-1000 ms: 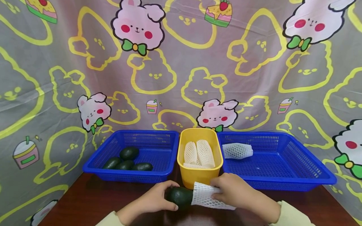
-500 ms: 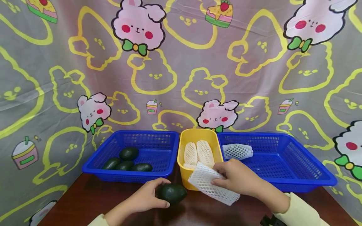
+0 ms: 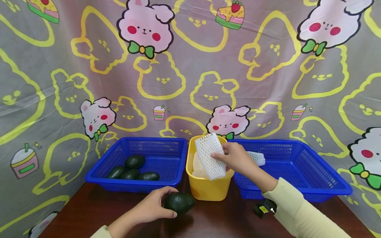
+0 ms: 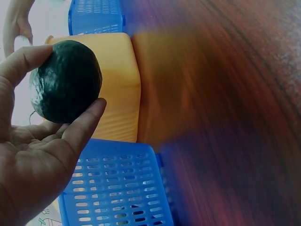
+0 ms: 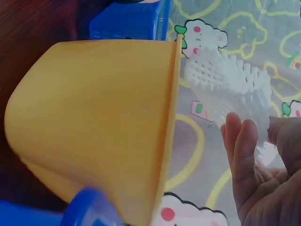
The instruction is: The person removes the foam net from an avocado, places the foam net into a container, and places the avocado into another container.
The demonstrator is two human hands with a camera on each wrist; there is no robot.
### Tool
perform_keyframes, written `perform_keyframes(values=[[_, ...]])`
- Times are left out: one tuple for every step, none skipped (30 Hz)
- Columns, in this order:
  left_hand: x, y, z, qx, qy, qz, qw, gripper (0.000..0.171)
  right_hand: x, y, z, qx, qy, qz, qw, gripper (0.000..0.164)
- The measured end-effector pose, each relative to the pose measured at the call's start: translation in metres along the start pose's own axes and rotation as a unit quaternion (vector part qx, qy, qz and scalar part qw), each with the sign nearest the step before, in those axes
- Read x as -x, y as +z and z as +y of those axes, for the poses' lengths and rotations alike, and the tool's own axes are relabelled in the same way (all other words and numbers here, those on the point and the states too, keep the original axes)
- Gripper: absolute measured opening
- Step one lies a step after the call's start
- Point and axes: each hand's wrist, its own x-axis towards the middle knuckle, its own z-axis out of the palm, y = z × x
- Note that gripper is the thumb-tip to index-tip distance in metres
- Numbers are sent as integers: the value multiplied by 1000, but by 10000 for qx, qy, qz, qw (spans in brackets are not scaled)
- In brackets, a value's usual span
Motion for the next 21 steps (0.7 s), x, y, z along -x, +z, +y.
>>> perform_keyframes(values=[[0, -1, 0, -11, 2, 10, 10000, 57, -5, 3, -1, -56, 115, 29, 9999, 33], [1, -1, 0, -29, 12, 22, 10000, 57, -10, 5, -2, -79, 228, 73, 9997, 33], [2, -2, 1, -45, 25, 39, 10000, 57, -14, 8, -2, -98, 336, 106, 9993, 34], [2, -2, 1, -53, 38, 59, 10000, 57, -18, 11, -2, -153, 447, 134, 9988, 34], [3, -3, 2, -75, 49, 75, 9999, 57, -22, 14, -2, -240, 556, 162, 9980, 34], [4, -3, 2, -94, 56, 96, 9999, 56, -26, 17, -2, -315, 670, 206, 9970, 34], [4, -4, 3, -88, 64, 102, 9999, 56, -30, 20, -2, -389, 768, 233, 9960, 34], [5, -4, 3, -88, 73, 103, 9999, 56, -33, 24, -1, -461, 871, 259, 9948, 34], [5, -4, 3, -79, 67, 106, 9999, 56, -36, 27, 0, -512, 955, 282, 9937, 33], [6, -4, 4, -73, 62, 108, 9999, 56, -39, 30, 1, -587, 1036, 302, 9924, 33], [6, -4, 4, -63, 56, 104, 9999, 56, -42, 33, 1, -637, 1086, 320, 9915, 32], [6, -4, 5, -54, 47, 104, 9999, 56, -45, 35, 2, -684, 1141, 340, 9905, 32], [7, -4, 5, -49, 38, 102, 9999, 56, -47, 38, 3, -727, 1172, 349, 9898, 31], [7, -4, 5, -46, 35, 104, 9999, 56, -50, 40, 4, -792, 1200, 366, 9889, 30], [7, -4, 5, -54, 34, 109, 9999, 56, -52, 42, 5, -853, 1213, 375, 9882, 29], [7, -4, 5, -62, 42, 114, 9999, 56, -54, 45, 6, -938, 1239, 382, 9871, 28], [7, -4, 5, -69, 49, 117, 9999, 56, -56, 47, 7, -981, 1259, 395, 9864, 27], [7, -4, 5, -87, 67, 120, 9999, 56, -58, 49, 8, -1017, 1296, 397, 9855, 27], [7, -4, 4, -95, 82, 118, 9999, 56, -59, 51, 10, -1039, 1315, 378, 9851, 27], [7, -4, 4, -96, 98, 112, 9998, 56, -61, 53, 11, -1091, 1347, 359, 9842, 26], [7, -4, 3, -97, 105, 106, 9998, 56, -62, 55, 12, -1109, 1373, 333, 9837, 26]])
